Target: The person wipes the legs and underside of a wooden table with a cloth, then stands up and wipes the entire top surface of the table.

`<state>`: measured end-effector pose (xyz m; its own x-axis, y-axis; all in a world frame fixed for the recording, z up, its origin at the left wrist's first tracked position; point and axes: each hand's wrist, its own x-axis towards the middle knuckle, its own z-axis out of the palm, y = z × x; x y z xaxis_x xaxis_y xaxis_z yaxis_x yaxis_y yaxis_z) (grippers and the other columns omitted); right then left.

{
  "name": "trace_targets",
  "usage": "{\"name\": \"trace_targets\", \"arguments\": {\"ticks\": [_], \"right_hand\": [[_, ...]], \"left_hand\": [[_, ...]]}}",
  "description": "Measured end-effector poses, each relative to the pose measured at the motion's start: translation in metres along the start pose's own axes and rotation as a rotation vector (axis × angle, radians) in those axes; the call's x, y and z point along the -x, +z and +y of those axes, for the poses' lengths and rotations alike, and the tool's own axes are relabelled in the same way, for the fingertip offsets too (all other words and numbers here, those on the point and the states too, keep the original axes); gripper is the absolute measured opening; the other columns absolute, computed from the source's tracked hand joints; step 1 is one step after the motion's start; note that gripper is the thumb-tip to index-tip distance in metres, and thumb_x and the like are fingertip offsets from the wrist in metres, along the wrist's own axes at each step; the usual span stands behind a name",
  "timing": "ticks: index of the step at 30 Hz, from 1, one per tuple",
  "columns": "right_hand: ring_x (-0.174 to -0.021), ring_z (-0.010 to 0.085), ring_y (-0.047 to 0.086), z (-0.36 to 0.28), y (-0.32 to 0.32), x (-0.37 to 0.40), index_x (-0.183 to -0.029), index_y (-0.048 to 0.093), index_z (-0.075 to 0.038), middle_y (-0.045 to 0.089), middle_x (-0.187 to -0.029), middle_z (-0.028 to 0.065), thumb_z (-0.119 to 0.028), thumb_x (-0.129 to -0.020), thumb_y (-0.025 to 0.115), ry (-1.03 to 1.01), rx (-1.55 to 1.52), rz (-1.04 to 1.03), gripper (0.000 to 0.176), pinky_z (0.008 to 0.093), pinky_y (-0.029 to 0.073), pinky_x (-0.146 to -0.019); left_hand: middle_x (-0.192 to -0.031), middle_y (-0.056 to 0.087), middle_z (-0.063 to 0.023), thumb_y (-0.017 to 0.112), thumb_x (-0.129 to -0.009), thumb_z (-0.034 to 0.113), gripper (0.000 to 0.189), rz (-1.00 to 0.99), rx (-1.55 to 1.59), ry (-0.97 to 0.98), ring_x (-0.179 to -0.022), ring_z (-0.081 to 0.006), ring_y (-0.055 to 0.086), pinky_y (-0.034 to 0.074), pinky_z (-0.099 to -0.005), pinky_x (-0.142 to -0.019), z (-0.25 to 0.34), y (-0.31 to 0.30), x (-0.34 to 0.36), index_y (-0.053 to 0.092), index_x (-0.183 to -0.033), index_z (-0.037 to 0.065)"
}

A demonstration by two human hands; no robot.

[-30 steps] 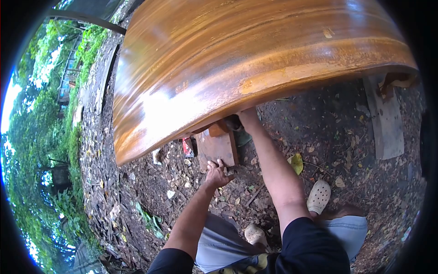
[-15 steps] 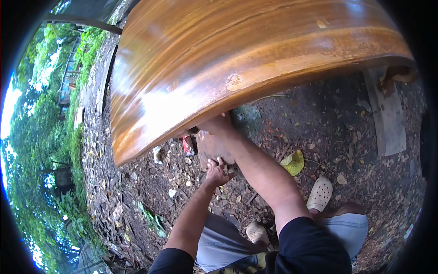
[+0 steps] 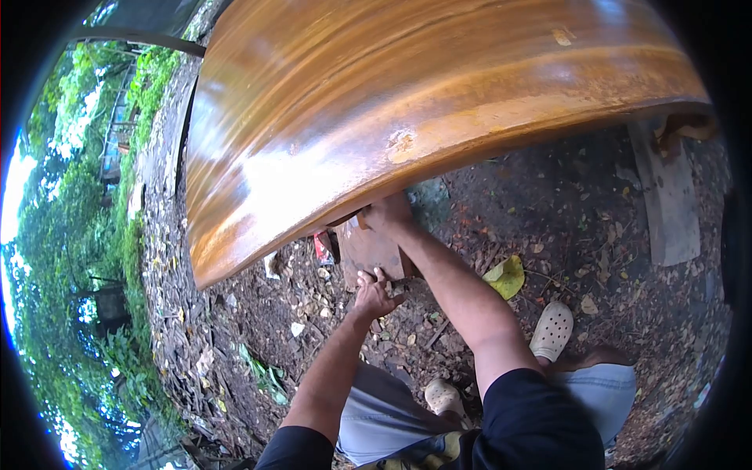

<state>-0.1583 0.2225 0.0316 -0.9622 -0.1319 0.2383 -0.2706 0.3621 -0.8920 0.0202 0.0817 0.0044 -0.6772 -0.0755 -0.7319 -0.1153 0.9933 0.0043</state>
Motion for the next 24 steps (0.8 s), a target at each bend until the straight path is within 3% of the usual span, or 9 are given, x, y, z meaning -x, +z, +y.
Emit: {"name": "trace_targets", "arguments": {"ticks": [2, 5, 8, 9, 12, 15, 19, 21, 24], "right_hand": [[-0.108, 0.0318, 0.066, 0.029, 0.004, 0.006, -0.112, 0.070, -0.015, 0.070, -0.113, 0.0100, -0.012, -0.080, 0.070, 0.095, -0.006, 0.007, 0.032, 0.0428, 0.054, -0.090], [-0.108, 0.0323, 0.066, 0.076, 0.009, 0.018, -0.109, 0.072, -0.015, 0.070, -0.113, 0.0114, -0.018, -0.084, 0.068, 0.520, 0.184, -0.445, 0.026, 0.0439, 0.054, -0.089], [-0.106, 0.0343, 0.066, 0.046, -0.024, 0.003, -0.108, 0.073, -0.015, 0.070, -0.113, 0.0141, -0.022, -0.087, 0.067, 0.594, 0.015, -0.241, 0.023, 0.0449, 0.053, -0.088], [-0.106, 0.0355, 0.065, 0.063, 0.000, 0.002, -0.105, 0.073, -0.011, 0.070, -0.111, 0.0149, -0.022, -0.088, 0.066, 0.343, -0.022, -0.088, 0.022, 0.0460, 0.052, -0.090], [-0.108, 0.0351, 0.064, 0.008, -0.014, -0.023, -0.109, 0.069, -0.007, 0.069, -0.112, 0.0160, -0.024, -0.092, 0.063, -0.156, -0.138, 0.218, 0.025, 0.0466, 0.050, -0.092], [-0.108, 0.0337, 0.063, -0.055, -0.039, -0.044, -0.116, 0.064, -0.005, 0.067, -0.113, 0.0165, -0.025, -0.094, 0.061, -0.177, -0.445, 0.245, 0.030, 0.0462, 0.049, -0.093], [-0.107, 0.0339, 0.063, -0.091, -0.057, -0.042, -0.122, 0.061, -0.005, 0.067, -0.113, 0.0171, -0.022, -0.094, 0.061, -0.132, -0.320, 0.066, 0.033, 0.0455, 0.049, -0.093], [-0.107, 0.0353, 0.063, -0.103, -0.062, -0.034, -0.121, 0.061, -0.004, 0.067, -0.112, 0.0175, -0.021, -0.093, 0.062, -0.137, -0.206, 0.087, 0.032, 0.0455, 0.049, -0.092], [-0.110, 0.0367, 0.062, -0.093, -0.050, -0.022, -0.121, 0.062, -0.005, 0.066, -0.114, 0.0189, -0.013, -0.088, 0.064, -0.096, -0.210, -0.007, 0.034, 0.0447, 0.050, -0.092]], "left_hand": [[-0.145, 0.016, -0.0531, 0.074, -0.075, 0.066, 0.122, -0.001, 0.016, -0.011, -0.136, -0.0659, 0.024, 0.032, -0.0571, -0.114, 0.001, -0.002, -0.001, 0.016, -0.153, -0.008], [-0.145, 0.015, -0.0529, 0.074, -0.075, 0.065, 0.120, -0.006, 0.036, -0.026, -0.136, -0.0661, 0.025, 0.032, -0.0570, -0.114, 0.000, 0.000, -0.001, 0.017, -0.153, -0.007], [-0.145, 0.016, -0.0524, 0.075, -0.075, 0.064, 0.119, 0.008, 0.034, -0.025, -0.135, -0.0659, 0.026, 0.032, -0.0574, -0.113, -0.001, 0.003, 0.001, 0.018, -0.153, -0.007], [-0.145, 0.017, -0.0522, 0.075, -0.075, 0.063, 0.119, 0.016, 0.019, -0.021, -0.135, -0.0658, 0.027, 0.032, -0.0577, -0.113, -0.002, 0.005, 0.000, 0.018, -0.153, -0.007], [-0.145, 0.015, -0.0535, 0.071, -0.075, 0.069, 0.122, -0.004, 0.001, 0.000, -0.136, -0.0667, 0.023, 0.030, -0.0583, -0.114, -0.003, 0.001, -0.003, 0.016, -0.153, -0.008], [-0.146, 0.013, -0.0536, 0.069, -0.075, 0.072, 0.125, -0.021, 0.002, 0.003, -0.137, -0.0672, 0.022, 0.029, -0.0583, -0.115, -0.004, 0.000, -0.003, 0.015, -0.154, -0.008], [-0.147, 0.013, -0.0524, 0.069, -0.074, 0.074, 0.126, -0.029, 0.009, -0.006, -0.137, -0.0670, 0.021, 0.029, -0.0582, -0.115, -0.004, 0.001, -0.003, 0.016, -0.154, -0.007], [-0.147, 0.013, -0.0523, 0.069, -0.074, 0.074, 0.126, -0.012, 0.005, 0.019, -0.137, -0.0669, 0.021, 0.029, -0.0580, -0.115, -0.006, 0.003, -0.005, 0.015, -0.154, -0.006], [-0.147, 0.012, -0.0523, 0.068, -0.074, 0.074, 0.125, -0.020, -0.018, 0.021, -0.138, -0.0666, 0.020, 0.029, -0.0577, -0.115, -0.007, 0.005, -0.006, 0.015, -0.154, -0.006]]}}
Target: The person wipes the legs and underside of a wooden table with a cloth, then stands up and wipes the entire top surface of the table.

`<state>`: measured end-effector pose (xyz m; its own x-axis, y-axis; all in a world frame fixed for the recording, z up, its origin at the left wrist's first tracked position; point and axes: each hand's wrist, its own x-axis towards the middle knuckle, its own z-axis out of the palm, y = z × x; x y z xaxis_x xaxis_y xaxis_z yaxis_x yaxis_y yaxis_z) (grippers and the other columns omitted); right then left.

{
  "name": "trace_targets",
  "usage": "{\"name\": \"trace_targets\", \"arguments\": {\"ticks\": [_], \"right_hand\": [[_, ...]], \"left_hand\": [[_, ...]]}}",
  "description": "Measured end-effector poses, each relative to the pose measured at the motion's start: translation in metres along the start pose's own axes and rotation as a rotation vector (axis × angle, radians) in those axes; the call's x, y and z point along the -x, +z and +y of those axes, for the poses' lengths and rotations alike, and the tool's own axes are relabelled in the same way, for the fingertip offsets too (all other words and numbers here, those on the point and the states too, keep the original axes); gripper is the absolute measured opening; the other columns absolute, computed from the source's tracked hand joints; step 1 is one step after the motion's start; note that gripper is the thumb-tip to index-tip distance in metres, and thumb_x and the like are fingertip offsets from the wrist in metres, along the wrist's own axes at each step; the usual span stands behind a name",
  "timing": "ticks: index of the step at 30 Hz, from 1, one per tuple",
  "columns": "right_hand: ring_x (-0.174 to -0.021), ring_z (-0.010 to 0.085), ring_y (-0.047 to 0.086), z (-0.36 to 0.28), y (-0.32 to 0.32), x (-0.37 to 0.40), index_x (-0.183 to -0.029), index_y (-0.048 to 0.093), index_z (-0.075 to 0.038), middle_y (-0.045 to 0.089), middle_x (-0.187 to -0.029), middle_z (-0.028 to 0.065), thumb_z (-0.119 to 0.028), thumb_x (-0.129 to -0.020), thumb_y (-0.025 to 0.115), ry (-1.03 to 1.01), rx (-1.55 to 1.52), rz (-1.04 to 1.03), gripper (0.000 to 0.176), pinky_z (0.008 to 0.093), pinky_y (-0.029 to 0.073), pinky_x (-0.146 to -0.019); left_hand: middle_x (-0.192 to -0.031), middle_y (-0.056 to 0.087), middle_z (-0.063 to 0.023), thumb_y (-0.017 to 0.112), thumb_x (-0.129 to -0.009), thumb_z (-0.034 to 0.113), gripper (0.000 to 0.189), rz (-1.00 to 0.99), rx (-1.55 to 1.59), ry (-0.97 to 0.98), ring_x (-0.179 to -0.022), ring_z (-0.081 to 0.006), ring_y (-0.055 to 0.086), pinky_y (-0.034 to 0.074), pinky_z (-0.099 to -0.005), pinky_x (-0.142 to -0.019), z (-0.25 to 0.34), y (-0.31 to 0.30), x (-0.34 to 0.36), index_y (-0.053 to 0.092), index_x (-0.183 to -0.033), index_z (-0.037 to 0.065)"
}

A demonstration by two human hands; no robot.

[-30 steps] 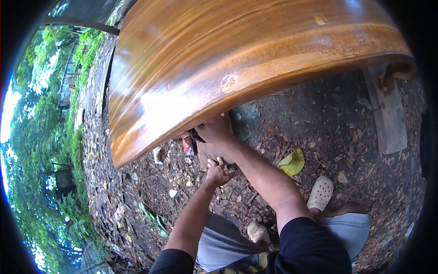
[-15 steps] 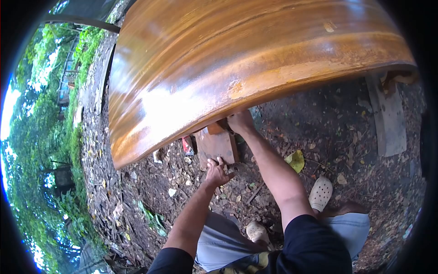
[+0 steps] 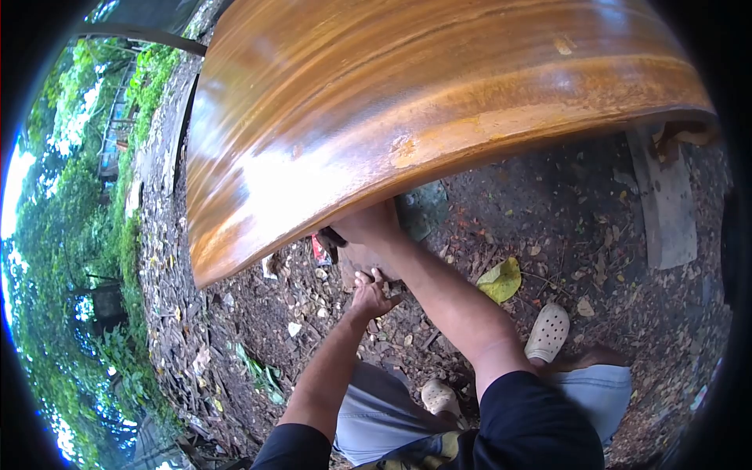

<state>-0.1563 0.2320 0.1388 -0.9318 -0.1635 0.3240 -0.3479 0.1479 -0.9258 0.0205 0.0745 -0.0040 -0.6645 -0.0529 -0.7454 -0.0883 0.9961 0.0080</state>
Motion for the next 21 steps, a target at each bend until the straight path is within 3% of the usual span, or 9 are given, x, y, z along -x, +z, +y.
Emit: {"name": "trace_targets", "arguments": {"ticks": [6, 7, 10, 11, 14, 17, 19, 21], "right_hand": [[-0.113, 0.0368, 0.061, 0.080, 0.041, 0.025, -0.119, 0.065, -0.010, 0.067, -0.115, 0.0164, -0.003, -0.079, 0.067, -0.079, -0.014, 0.125, 0.041, 0.0444, 0.051, -0.094], [-0.111, 0.0366, 0.061, 0.084, 0.038, 0.031, -0.117, 0.065, -0.011, 0.068, -0.113, 0.0142, -0.003, -0.079, 0.066, 0.025, 0.101, 0.087, 0.038, 0.0451, 0.051, -0.094], [-0.110, 0.0365, 0.062, 0.132, 0.044, 0.036, -0.114, 0.066, -0.012, 0.068, -0.114, 0.0136, -0.001, -0.079, 0.064, 0.028, 0.045, 0.117, 0.037, 0.0457, 0.051, -0.093], [-0.104, 0.0374, 0.064, 0.157, 0.057, 0.046, -0.108, 0.068, -0.011, 0.069, -0.109, 0.0140, -0.007, -0.079, 0.067, 0.073, 0.084, 0.156, 0.030, 0.0458, 0.053, -0.089], [-0.100, 0.0378, 0.066, 0.191, 0.056, 0.081, -0.103, 0.070, -0.010, 0.070, -0.105, 0.0162, -0.017, -0.080, 0.070, 0.450, 0.176, -0.186, 0.024, 0.0461, 0.054, -0.085], [-0.100, 0.0364, 0.067, 0.175, 0.031, 0.081, -0.102, 0.072, -0.008, 0.071, -0.103, 0.0183, -0.029, -0.086, 0.066, 0.759, 0.263, -0.159, 0.026, 0.0457, 0.053, -0.086], [-0.099, 0.0360, 0.068, 0.179, 0.021, 0.081, -0.103, 0.072, -0.009, 0.071, -0.103, 0.0183, -0.032, -0.087, 0.066, 0.719, 0.250, -0.123, 0.028, 0.0447, 0.053, -0.086], [-0.097, 0.0370, 0.068, 0.177, 0.014, 0.072, -0.101, 0.072, -0.012, 0.072, -0.100, 0.0178, -0.032, -0.084, 0.068, 0.667, 0.224, -0.046, 0.026, 0.0456, 0.053, -0.086]], "left_hand": [[-0.147, 0.011, -0.0527, 0.068, -0.075, 0.073, 0.125, -0.008, 0.023, -0.021, -0.138, -0.0661, 0.020, 0.029, -0.0574, -0.115, 0.005, -0.005, 0.002, 0.014, -0.154, -0.008], [-0.147, 0.010, -0.0529, 0.068, -0.076, 0.073, 0.125, -0.008, 0.027, -0.018, -0.138, -0.0661, 0.020, 0.028, -0.0573, -0.116, 0.005, -0.006, 0.004, 0.013, -0.154, -0.008], [-0.146, 0.011, -0.0543, 0.068, -0.076, 0.073, 0.125, -0.021, 0.032, -0.048, -0.138, -0.0665, 0.020, 0.029, -0.0573, -0.115, 0.010, -0.009, 0.005, 0.014, -0.154, -0.008], [-0.145, 0.011, -0.0547, 0.069, -0.076, 0.072, 0.124, -0.012, 0.028, -0.043, -0.138, -0.0667, 0.020, 0.030, -0.0574, -0.115, 0.010, -0.009, 0.003, 0.015, -0.153, -0.009], [-0.144, 0.013, -0.0555, 0.070, -0.076, 0.071, 0.123, 0.006, 0.025, -0.028, -0.137, -0.0674, 0.022, 0.031, -0.0574, -0.114, 0.008, -0.006, 0.005, 0.017, -0.153, -0.009], [-0.143, 0.015, -0.0552, 0.072, -0.076, 0.067, 0.121, 0.029, 0.031, -0.017, -0.136, -0.0669, 0.023, 0.032, -0.0574, -0.114, 0.007, -0.008, 0.007, 0.018, -0.152, -0.010], [-0.144, 0.017, -0.0543, 0.074, -0.077, 0.060, 0.116, 0.045, 0.014, -0.014, -0.137, -0.0650, 0.025, 0.031, -0.0579, -0.114, 0.008, -0.004, 0.006, 0.019, -0.152, -0.010], [-0.143, 0.016, -0.0552, 0.073, -0.076, 0.066, 0.120, 0.048, 0.032, -0.005, -0.136, -0.0673, 0.023, 0.032, -0.0579, -0.114, 0.005, -0.002, 0.004, 0.019, -0.152, -0.009]]}}
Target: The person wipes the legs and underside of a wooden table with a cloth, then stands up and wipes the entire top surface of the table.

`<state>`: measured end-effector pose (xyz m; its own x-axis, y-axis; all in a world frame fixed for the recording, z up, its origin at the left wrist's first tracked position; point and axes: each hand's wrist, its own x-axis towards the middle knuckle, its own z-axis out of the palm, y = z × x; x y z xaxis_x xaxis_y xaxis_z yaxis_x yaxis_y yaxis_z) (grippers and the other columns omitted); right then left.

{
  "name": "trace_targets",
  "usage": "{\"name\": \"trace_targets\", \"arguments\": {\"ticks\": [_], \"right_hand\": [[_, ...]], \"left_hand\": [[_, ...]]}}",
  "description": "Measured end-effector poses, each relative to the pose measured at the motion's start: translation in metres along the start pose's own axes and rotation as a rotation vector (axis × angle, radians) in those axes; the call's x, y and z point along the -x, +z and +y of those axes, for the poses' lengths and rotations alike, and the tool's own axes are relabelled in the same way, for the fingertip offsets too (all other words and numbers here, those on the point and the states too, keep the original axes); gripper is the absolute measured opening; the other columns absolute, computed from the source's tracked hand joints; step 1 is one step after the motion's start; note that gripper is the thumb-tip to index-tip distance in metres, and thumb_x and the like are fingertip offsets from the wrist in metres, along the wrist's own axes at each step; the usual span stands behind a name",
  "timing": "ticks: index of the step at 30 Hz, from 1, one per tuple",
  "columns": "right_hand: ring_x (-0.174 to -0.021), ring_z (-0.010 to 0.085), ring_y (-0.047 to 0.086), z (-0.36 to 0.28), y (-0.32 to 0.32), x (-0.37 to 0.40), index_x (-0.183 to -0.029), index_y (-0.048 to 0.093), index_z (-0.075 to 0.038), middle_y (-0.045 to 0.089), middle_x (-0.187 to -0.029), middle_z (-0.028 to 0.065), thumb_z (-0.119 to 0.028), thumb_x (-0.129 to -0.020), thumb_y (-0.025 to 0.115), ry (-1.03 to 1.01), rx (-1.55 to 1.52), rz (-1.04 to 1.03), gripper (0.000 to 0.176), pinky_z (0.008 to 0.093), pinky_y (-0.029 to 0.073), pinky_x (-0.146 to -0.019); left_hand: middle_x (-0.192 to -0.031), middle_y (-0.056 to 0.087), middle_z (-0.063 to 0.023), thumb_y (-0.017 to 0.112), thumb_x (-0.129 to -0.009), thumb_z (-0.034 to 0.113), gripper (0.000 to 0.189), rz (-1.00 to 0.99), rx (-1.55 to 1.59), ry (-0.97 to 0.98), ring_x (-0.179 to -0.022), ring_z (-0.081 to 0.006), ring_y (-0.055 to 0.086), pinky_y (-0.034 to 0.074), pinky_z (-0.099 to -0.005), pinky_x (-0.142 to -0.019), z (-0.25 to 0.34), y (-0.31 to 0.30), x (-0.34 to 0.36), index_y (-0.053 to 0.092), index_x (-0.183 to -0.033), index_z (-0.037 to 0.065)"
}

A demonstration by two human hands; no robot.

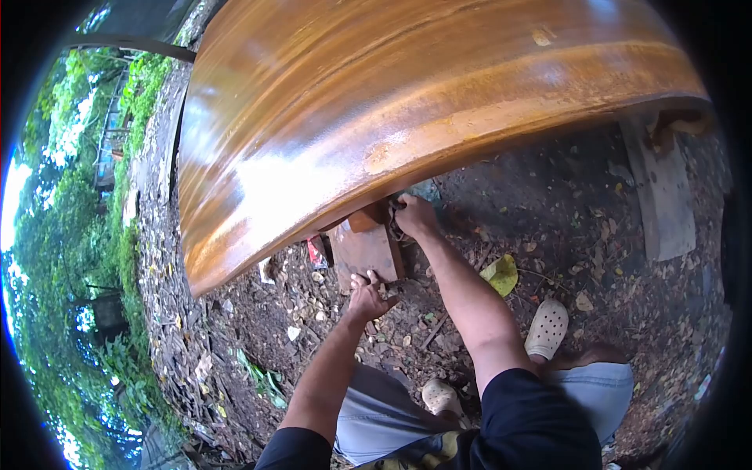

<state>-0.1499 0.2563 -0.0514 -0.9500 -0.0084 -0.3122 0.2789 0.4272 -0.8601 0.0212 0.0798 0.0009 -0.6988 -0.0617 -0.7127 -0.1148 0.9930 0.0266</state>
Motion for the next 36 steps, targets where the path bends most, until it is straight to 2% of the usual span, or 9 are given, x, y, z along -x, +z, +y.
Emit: {"name": "trace_targets", "arguments": {"ticks": [8, 12, 16, 19, 20, 27, 28, 31, 36], "right_hand": [[-0.097, 0.0378, 0.068, -0.049, -0.006, 0.004, -0.108, 0.069, -0.010, 0.071, -0.105, 0.0174, -0.008, -0.084, 0.059, -0.247, -0.222, 0.136, 0.026, 0.0454, 0.054, -0.084], [-0.099, 0.0377, 0.066, -0.013, 0.060, -0.004, -0.105, 0.070, -0.008, 0.069, -0.104, 0.0169, -0.008, -0.082, 0.058, -0.254, -0.237, 0.081, 0.026, 0.0458, 0.053, -0.088], [-0.102, 0.0343, 0.064, 0.005, 0.041, 0.004, -0.103, 0.071, -0.011, 0.064, -0.115, 0.0123, -0.015, -0.080, 0.061, -0.034, 0.332, 0.045, 0.025, 0.0448, 0.053, -0.091], [-0.100, 0.0359, 0.064, 0.013, 0.028, -0.006, -0.103, 0.071, -0.010, 0.066, -0.111, 0.0130, -0.013, -0.080, 0.061, -0.097, 0.194, 0.163, 0.025, 0.0454, 0.052, -0.090], [-0.101, 0.0369, 0.063, 0.014, 0.024, -0.012, -0.105, 0.071, -0.009, 0.067, -0.109, 0.0140, -0.010, -0.080, 0.059, -0.245, 0.105, 0.191, 0.028, 0.0456, 0.053, -0.089], [-0.099, 0.0366, 0.066, 0.001, 0.051, -0.012, -0.107, 0.071, -0.008, 0.068, -0.105, 0.0153, -0.005, -0.080, 0.056, -0.447, -0.095, 0.125, 0.031, 0.0474, 0.052, -0.091], [-0.099, 0.0367, 0.065, 0.007, 0.050, -0.012, -0.106, 0.070, -0.006, 0.068, -0.104, 0.0162, -0.006, -0.080, 0.056, -0.269, 0.111, -0.061, 0.029, 0.0470, 0.052, -0.091], [-0.100, 0.0380, 0.064, 0.014, 0.041, -0.008, -0.105, 0.070, -0.005, 0.068, -0.102, 0.0176, -0.009, -0.081, 0.057, -0.200, 0.236, 0.092, 0.027, 0.0473, 0.051, -0.091], [-0.099, 0.0371, 0.066, 0.028, 0.019, -0.022, -0.105, 0.070, -0.004, 0.069, -0.105, 0.0208, -0.011, -0.079, 0.062, -0.129, 0.010, 0.264, 0.028, 0.0459, 0.052, -0.089]], "left_hand": [[-0.144, 0.016, -0.0540, 0.074, -0.076, 0.064, 0.117, 0.007, -0.009, 0.017, -0.137, -0.0662, 0.023, 0.031, -0.0573, -0.114, -0.002, 0.002, 0.001, 0.022, -0.152, -0.008], [-0.145, 0.019, -0.0523, 0.073, -0.077, 0.060, 0.112, 0.007, -0.009, 0.000, -0.139, -0.0634, 0.022, 0.030, -0.0566, -0.114, 0.003, 0.002, 0.003, 0.023, -0.152, -0.007], [-0.146, 0.013, -0.0532, 0.074, -0.076, 0.064, 0.120, -0.021, -0.004, 0.009, -0.137, -0.0665, 0.023, 0.031, -0.0562, -0.115, 0.000, -0.004, 0.002, 0.016, -0.154, -0.006], [-0.146, 0.013, -0.0537, 0.074, -0.076, 0.064, 0.120, -0.008, -0.024, -0.013, -0.136, -0.0669, 0.024, 0.032, -0.0568, -0.114, 0.000, 0.003, 0.000, 0.016, -0.154, -0.007], [-0.146, 0.013, -0.0538, 0.074, -0.076, 0.064, 0.120, -0.003, -0.024, 0.001, -0.136, -0.0671, 0.024, 0.032, -0.0570, -0.114, 0.000, 0.005, 0.000, 0.016, -0.154, -0.007], [-0.145, 0.018, -0.0527, 0.073, -0.075, 0.066, 0.120, -0.021, -0.027, 0.016, -0.138, -0.0639, 0.024, 0.032, -0.0553, -0.114, -0.001, -0.001, -0.001, 0.019, -0.153, -0.008], [-0.145, 0.018, -0.0528, 0.073, -0.075, 0.066, 0.119, -0.018, -0.031, 0.016, -0.138, -0.0640, 0.024, 0.033, -0.0553, -0.114, -0.001, -0.002, 0.000, 0.020, -0.153, -0.007], [-0.144, 0.019, -0.0530, 0.073, -0.075, 0.066, 0.117, -0.031, -0.001, -0.002, -0.138, -0.0639, 0.024, 0.033, -0.0555, -0.113, -0.002, -0.004, 0.001, 0.022, -0.153, -0.006], [-0.144, 0.018, -0.0541, 0.073, -0.076, 0.066, 0.120, -0.056, -0.004, 0.023, -0.136, -0.0662, 0.025, 0.031, -0.0572, -0.114, -0.006, -0.003, -0.003, 0.017, -0.154, -0.007]]}}
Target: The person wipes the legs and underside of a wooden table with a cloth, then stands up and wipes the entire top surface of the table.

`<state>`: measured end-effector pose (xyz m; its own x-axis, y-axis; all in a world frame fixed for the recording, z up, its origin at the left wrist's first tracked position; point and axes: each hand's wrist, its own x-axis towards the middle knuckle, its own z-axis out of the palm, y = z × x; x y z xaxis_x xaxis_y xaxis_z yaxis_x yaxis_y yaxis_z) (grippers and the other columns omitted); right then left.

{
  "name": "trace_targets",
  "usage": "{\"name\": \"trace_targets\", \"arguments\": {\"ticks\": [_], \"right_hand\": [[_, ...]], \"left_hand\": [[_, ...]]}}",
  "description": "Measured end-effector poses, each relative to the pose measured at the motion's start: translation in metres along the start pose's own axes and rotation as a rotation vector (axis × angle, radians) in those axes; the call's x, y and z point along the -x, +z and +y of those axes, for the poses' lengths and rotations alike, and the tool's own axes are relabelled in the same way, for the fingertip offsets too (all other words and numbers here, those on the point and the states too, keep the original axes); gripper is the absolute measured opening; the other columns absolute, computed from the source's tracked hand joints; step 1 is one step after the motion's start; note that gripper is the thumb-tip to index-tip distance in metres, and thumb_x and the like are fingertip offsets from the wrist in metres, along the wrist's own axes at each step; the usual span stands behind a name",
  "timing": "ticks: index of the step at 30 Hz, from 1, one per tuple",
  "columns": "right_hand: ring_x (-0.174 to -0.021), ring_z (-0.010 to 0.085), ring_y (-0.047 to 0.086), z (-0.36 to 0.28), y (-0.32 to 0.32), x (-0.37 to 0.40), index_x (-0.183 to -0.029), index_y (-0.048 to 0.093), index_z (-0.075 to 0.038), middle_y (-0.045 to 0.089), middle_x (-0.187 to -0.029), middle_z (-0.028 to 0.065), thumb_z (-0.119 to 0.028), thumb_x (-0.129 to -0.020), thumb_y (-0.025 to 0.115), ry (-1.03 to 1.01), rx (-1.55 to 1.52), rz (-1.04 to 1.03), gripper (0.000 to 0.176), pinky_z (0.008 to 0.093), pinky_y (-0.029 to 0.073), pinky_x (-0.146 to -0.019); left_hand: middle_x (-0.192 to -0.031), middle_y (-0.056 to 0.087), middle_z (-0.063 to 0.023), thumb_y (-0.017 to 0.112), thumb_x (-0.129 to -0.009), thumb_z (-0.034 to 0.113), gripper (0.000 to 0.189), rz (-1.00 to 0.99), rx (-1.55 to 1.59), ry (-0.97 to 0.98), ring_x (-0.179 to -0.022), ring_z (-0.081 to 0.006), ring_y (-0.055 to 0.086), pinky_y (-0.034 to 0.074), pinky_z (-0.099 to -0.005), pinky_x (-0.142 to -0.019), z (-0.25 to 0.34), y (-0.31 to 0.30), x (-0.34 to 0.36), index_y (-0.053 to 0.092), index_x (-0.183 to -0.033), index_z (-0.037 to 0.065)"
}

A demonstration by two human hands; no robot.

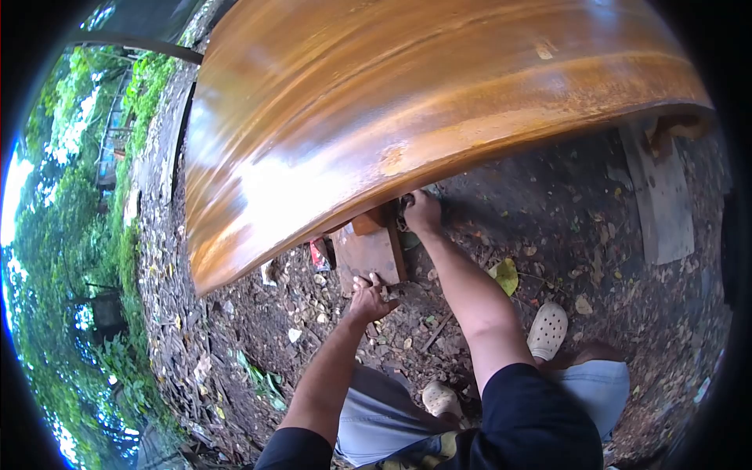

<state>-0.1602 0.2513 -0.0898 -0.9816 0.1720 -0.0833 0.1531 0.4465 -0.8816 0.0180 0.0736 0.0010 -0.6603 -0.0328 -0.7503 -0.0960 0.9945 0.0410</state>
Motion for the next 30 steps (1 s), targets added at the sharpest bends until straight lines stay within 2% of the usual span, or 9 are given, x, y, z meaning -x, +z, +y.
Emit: {"name": "trace_targets", "arguments": {"ticks": [3, 7, 10, 15, 19, 21, 25, 26, 30], "right_hand": [[-0.094, 0.0361, 0.069, -0.001, -0.014, 0.012, -0.107, 0.069, -0.007, 0.071, -0.097, 0.0195, -0.015, -0.080, 0.068, 0.280, -0.218, 0.087, 0.028, 0.0428, 0.054, -0.087], [-0.091, 0.0239, 0.069, 0.044, 0.003, 0.031, -0.107, 0.069, -0.002, 0.072, -0.098, 0.0097, -0.020, -0.088, 0.067, 0.817, -1.269, -0.089, 0.025, 0.0365, 0.055, -0.086], [-0.091, 0.0202, 0.069, 0.021, -0.014, 0.064, -0.104, 0.069, -0.001, 0.071, -0.100, 0.0064, -0.021, -0.091, 0.065, 0.940, -1.316, -0.170, 0.024, 0.0350, 0.056, -0.085], [-0.083, 0.0172, 0.064, -0.042, -0.031, 0.110, -0.101, 0.068, -0.004, 0.068, -0.096, 0.0051, -0.018, -0.088, 0.063, 0.760, -0.955, -0.314, 0.019, 0.0336, 0.052, -0.075], [-0.097, 0.0300, 0.068, -0.079, -0.039, 0.135, -0.113, 0.062, 0.000, 0.070, -0.104, 0.0189, -0.023, -0.085, 0.067, 0.279, -0.273, -0.172, 0.036, 0.0396, 0.052, -0.087], [-0.096, 0.0339, 0.069, -0.107, -0.051, 0.149, -0.116, 0.061, -0.004, 0.071, -0.104, 0.0189, -0.024, -0.086, 0.071, 0.186, -0.222, -0.166, 0.038, 0.0427, 0.054, -0.085], [-0.095, 0.0345, 0.068, -0.164, -0.061, 0.164, -0.116, 0.061, -0.005, 0.069, -0.104, 0.0184, -0.016, -0.084, 0.074, -0.157, -0.218, 0.034, 0.037, 0.0431, 0.054, -0.083], [-0.095, 0.0354, 0.068, -0.181, -0.063, 0.162, -0.116, 0.061, -0.004, 0.068, -0.105, 0.0188, -0.015, -0.083, 0.075, -0.237, -0.201, 0.073, 0.037, 0.0434, 0.053, -0.083], [-0.098, 0.0390, 0.063, -0.246, -0.068, 0.154, -0.114, 0.060, -0.002, 0.061, -0.108, 0.0193, -0.009, -0.082, 0.074, -0.457, -0.157, 0.174, 0.036, 0.0461, 0.052, -0.083]], "left_hand": [[-0.144, 0.020, -0.0525, 0.071, -0.076, 0.068, 0.120, -0.002, 0.018, 0.007, -0.137, -0.0643, 0.026, 0.030, -0.0564, -0.115, -0.002, -0.001, -0.003, 0.018, -0.153, -0.007], [-0.148, 0.028, -0.0435, 0.070, -0.076, 0.069, 0.114, 0.014, 0.010, 0.037, -0.138, -0.0595, 0.029, 0.028, -0.0536, -0.117, -0.009, 0.005, -0.007, 0.029, -0.151, -0.005], [-0.148, 0.040, -0.0336, 0.071, -0.075, 0.069, 0.104, 0.043, 0.019, 0.090, -0.139, -0.0502, 0.034, 0.028, -0.0480, -0.117, -0.013, -0.002, -0.005, 0.042, -0.146, -0.002], [-0.139, 0.056, -0.0225, 0.073, -0.075, 0.063, 0.084, -0.041, 0.121, 0.139, -0.133, -0.0337, 0.049, 0.036, -0.0392, -0.113, -0.032, -0.007, -0.015, 0.059, -0.135, 0.007], [-0.128, 0.064, -0.0191, 0.073, -0.076, 0.056, 0.068, -0.101, 0.198, 0.203, -0.123, -0.0299, 0.057, 0.044, -0.0372, -0.106, -0.045, -0.023, -0.012, 0.064, -0.131, 0.017], [-0.122, 0.067, -0.0183, 0.073, -0.077, 0.052, 0.060, -0.113, 0.260, 0.158, -0.119, -0.0292, 0.060, 0.047, -0.0362, -0.102, -0.040, -0.049, 0.007, 0.066, -0.130, 0.024], [-0.143, 0.051, -0.0230, 0.070, -0.078, 0.055, 0.061, -0.069, 0.090, 0.134, -0.129, -0.0358, 0.052, 0.041, -0.0418, -0.111, -0.058, -0.047, 0.031, 0.063, -0.134, 0.032], [-0.157, 0.033, -0.0249, 0.068, -0.078, 0.059, 0.077, -0.069, 0.103, 0.125, -0.140, -0.0405, 0.040, 0.035, -0.0441, -0.115, -0.065, -0.034, 0.032, 0.052, -0.146, 0.027], [-0.163, 0.012, -0.0282, 0.065, -0.079, 0.065, 0.102, 0.007, -0.010, 0.083, -0.147, -0.0455, 0.026, 0.030, -0.0475, -0.118, -0.072, 0.010, 0.022, 0.032, -0.155, 0.007]]}}
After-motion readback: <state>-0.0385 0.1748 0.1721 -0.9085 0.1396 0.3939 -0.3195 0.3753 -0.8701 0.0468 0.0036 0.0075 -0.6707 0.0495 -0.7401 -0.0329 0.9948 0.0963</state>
